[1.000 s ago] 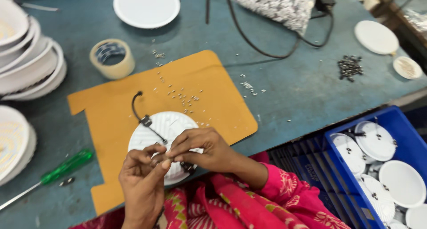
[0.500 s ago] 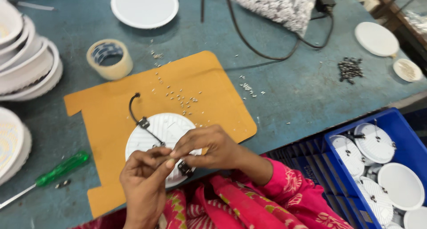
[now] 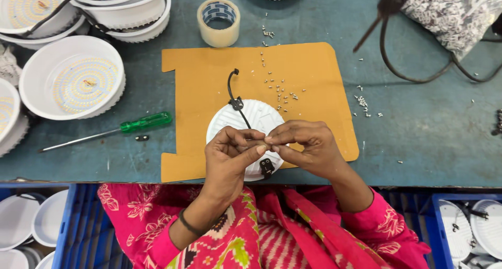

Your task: The person assembles LED light fixtures by attaching a white plastic cover to a circular LED base, securing it with screws using a power drill, and connecting wires. The person handles multiple units, placing finished ones into a blue crate.

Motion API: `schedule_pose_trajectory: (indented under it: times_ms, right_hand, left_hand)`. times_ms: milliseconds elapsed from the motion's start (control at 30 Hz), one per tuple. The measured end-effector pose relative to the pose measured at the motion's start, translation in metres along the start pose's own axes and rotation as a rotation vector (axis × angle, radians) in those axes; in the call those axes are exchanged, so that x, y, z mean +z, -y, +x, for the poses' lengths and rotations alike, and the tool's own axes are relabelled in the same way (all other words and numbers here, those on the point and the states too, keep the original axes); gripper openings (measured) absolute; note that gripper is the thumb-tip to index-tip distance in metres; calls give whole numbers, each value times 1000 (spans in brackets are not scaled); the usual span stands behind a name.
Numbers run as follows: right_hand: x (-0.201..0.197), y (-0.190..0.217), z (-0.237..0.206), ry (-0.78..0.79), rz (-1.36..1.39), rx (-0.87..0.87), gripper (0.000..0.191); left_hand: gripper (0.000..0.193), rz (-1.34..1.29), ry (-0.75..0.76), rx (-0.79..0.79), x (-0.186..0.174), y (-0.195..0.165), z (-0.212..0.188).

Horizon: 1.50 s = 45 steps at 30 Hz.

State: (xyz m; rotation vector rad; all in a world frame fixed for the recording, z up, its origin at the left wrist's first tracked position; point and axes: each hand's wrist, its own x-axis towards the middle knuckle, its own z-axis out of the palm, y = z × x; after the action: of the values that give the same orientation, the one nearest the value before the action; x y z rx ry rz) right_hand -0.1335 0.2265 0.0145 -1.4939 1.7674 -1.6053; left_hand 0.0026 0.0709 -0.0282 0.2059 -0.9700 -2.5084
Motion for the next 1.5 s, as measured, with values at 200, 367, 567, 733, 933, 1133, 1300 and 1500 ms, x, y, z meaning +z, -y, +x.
schedule_pose_trajectory:
  times_ms: [200,367,567,733,933,1133,1300,1500]
  right_hand:
    - [3,-6,2,-16,-102,-11,24]
    - [4,-19,-1,-6,-19,68,22]
    - [6,-39,-10,7,307,196,15]
    - [13,-49,-18,-61,455,248,11]
    - [32,-48,-52,-530,250,-168,21]
    - [84,-40,-66,-356,-243,101,63]
    - [63,-54,-35,-174,-173,165,89]
    - [32,-91,35,40,-401,107,75]
  left_hand:
    - [23,72,21,78,-6,5,-2]
    - [21,194,54,140,-8,3,-5]
    - [17,273,97,128,-14,1,-8]
    - [15,355,189,177,-12,2,-14]
    - [18,1047,-102,368,-40,-52,-1]
    - [47,1620,340,634,-62,-48,9]
    - [61,1655,204,676,-57,-29,-31]
    - [65,1627,209,617,-66,-40,-46]
